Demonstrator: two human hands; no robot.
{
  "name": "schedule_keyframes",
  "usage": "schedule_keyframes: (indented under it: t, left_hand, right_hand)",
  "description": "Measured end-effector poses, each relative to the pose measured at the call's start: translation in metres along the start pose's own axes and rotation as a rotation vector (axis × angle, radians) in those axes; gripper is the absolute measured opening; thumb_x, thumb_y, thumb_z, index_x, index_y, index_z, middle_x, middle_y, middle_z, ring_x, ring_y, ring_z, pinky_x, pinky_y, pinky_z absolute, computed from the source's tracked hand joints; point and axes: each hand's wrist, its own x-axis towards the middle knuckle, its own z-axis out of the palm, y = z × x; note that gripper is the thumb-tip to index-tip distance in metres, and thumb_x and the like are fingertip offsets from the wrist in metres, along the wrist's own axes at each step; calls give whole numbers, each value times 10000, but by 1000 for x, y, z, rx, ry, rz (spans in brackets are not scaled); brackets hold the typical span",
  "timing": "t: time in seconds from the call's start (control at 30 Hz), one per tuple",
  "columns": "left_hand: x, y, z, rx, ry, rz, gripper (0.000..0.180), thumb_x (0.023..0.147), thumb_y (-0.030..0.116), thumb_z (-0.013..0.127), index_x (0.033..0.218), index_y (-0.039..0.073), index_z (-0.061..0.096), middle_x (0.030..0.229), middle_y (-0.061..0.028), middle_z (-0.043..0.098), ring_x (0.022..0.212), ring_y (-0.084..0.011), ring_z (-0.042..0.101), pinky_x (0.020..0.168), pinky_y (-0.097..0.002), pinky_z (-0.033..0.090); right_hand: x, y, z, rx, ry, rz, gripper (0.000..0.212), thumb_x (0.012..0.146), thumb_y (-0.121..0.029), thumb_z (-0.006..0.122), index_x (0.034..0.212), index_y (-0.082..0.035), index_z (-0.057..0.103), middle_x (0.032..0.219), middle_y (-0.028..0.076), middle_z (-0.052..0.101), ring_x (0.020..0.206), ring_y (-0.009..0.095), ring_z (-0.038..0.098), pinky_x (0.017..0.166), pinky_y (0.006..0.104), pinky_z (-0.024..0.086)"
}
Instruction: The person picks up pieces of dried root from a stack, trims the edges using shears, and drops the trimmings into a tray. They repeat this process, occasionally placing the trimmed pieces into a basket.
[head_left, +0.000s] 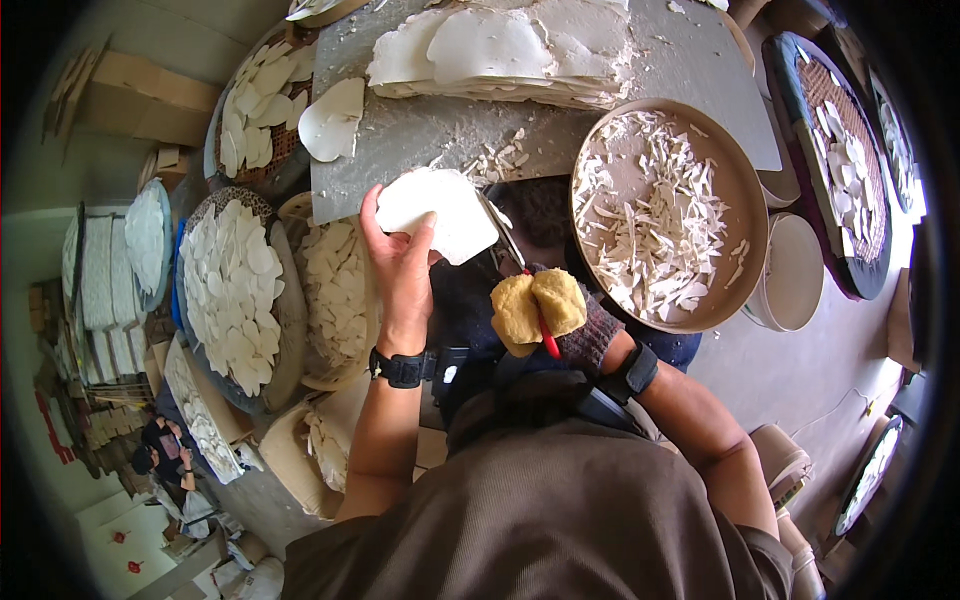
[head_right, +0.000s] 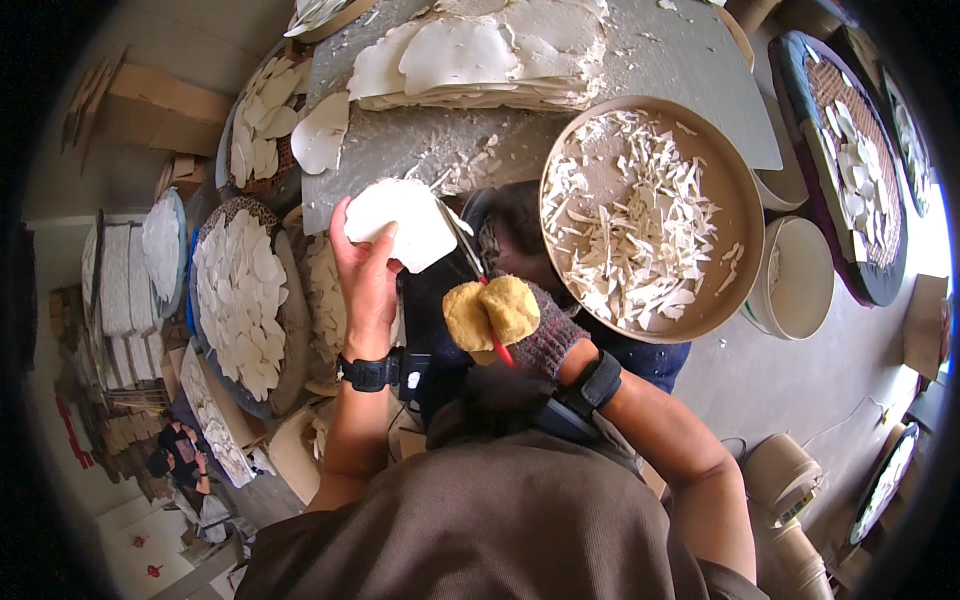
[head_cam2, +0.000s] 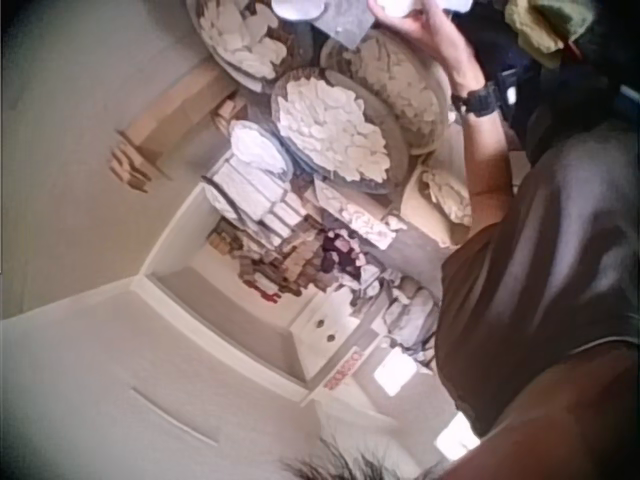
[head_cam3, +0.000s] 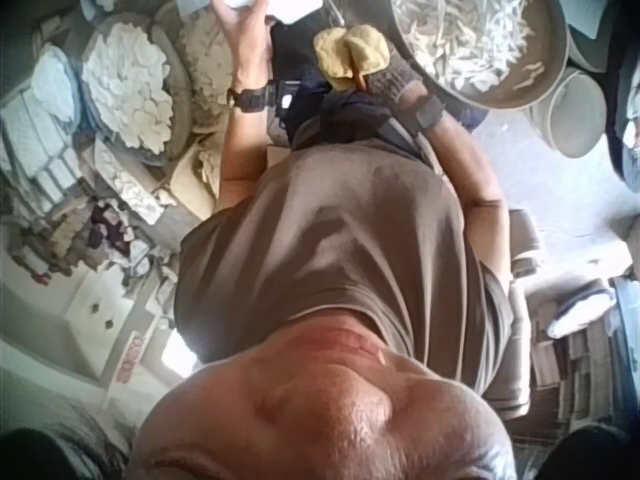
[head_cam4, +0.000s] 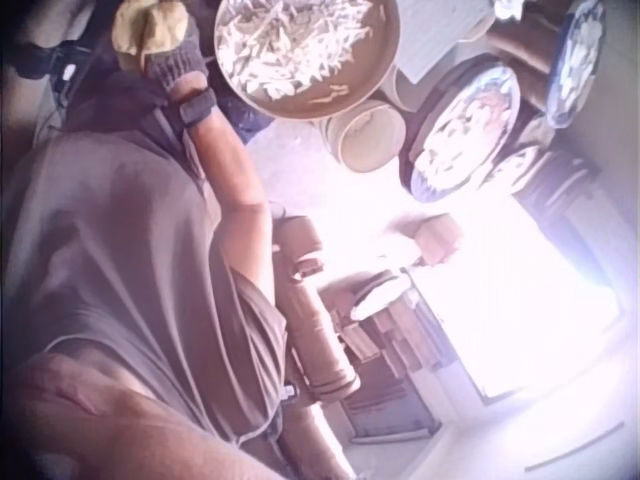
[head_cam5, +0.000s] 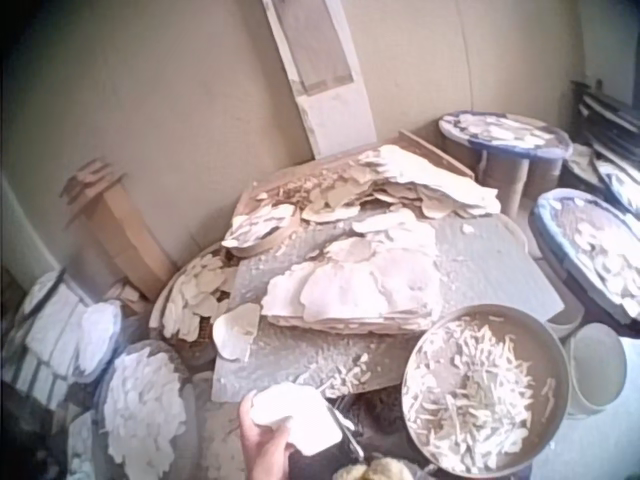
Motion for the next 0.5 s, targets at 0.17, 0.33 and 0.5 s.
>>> schedule_keyframes:
  t: [0.17, 0.33, 0.5]
  left_hand:
    - [-5, 4, -3, 56, -158, -117, 641, 792, 11, 553, 1312, 92, 187, 1085, -108, 500, 877, -140, 554, 650, -245, 509]
    - [-5, 0, 0, 11, -126, -142, 650, 787, 16, 564, 1314, 88, 190, 1085, -109, 505, 872, -132, 562, 621, -233, 511]
    - [-6, 3, 2, 55, -169, -126, 648, 791, 7, 557, 1318, 87, 188, 1041, -100, 531, 852, -127, 567, 613, -219, 502]
  right_hand:
    - [-5, 15, -5, -68, 24, 43, 282, 893, -165, 477, 1078, 45, 506, 1061, 121, 567, 969, 186, 563, 860, 304, 456]
    - [-2, 1, -4, -114, -4, -41, 287, 883, -202, 504, 1072, 14, 521, 1035, 90, 584, 932, 150, 573, 828, 282, 466]
    - [-10, 7, -3, 104, 46, 54, 261, 890, -184, 488, 1077, -4, 522, 1024, 78, 586, 926, 148, 574, 828, 279, 465]
